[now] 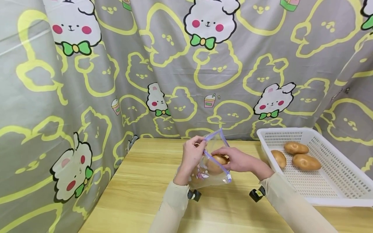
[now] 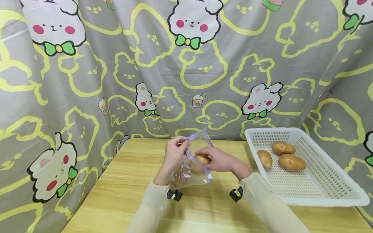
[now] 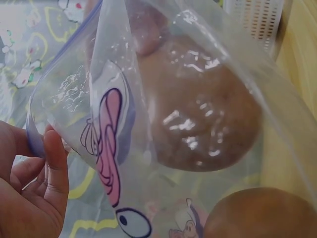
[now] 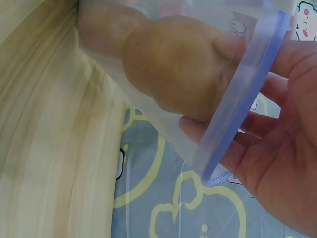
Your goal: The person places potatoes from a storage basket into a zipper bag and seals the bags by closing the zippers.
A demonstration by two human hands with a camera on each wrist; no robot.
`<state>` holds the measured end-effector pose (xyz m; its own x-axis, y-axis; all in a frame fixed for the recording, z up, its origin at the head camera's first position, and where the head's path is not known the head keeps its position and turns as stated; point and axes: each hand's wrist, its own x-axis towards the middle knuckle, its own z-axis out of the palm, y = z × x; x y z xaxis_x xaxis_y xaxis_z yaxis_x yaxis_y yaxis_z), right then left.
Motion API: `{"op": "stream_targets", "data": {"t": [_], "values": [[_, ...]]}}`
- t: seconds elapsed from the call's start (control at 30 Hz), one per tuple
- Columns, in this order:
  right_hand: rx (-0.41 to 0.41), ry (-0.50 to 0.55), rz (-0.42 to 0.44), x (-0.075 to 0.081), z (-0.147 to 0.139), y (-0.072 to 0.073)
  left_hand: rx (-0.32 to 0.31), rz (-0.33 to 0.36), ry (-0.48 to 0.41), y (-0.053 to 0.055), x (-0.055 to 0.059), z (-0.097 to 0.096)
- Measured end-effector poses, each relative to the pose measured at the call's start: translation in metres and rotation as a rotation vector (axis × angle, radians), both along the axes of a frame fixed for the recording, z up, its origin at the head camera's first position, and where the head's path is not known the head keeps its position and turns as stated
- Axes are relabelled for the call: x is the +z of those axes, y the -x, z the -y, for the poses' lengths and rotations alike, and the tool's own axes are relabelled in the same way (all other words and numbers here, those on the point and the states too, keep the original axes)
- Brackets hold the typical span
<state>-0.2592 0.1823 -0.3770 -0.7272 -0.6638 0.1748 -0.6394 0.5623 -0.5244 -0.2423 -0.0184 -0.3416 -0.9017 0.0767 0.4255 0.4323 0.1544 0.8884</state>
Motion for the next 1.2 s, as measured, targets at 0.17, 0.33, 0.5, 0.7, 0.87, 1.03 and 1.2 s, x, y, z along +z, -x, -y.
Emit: {"op": "stream_targets", "data": {"t": [0.17,0.33,0.5,0.7,0.87,1.03,1.2], "values": [[0.012,0.056,0.099,-0.001,-0.002,0.001,-0.001,0.001,0.001,0.001,0.000,-0.001],[0.024,0.103,0.139,0.000,-0.004,0.001,-0.006,0.012,0.003,0.002,-0.001,-0.002],[0.004,0.102,0.089,0.002,-0.007,0.001,0.000,0.016,-0.002,0.004,-0.004,-0.003],[-0.016,0.093,0.046,0.005,-0.013,0.001,0.000,0.007,-0.002,0.005,-0.005,-0.003],[-0.045,0.104,0.001,0.011,-0.026,-0.003,0.009,0.021,-0.008,0.020,-0.021,-0.003],[-0.094,0.109,-0.078,0.017,-0.052,-0.013,0.011,0.017,-0.030,0.033,-0.037,-0.003],[-0.165,0.062,-0.157,0.019,-0.087,-0.024,0.014,0.006,-0.028,0.034,-0.038,-0.001]]}}
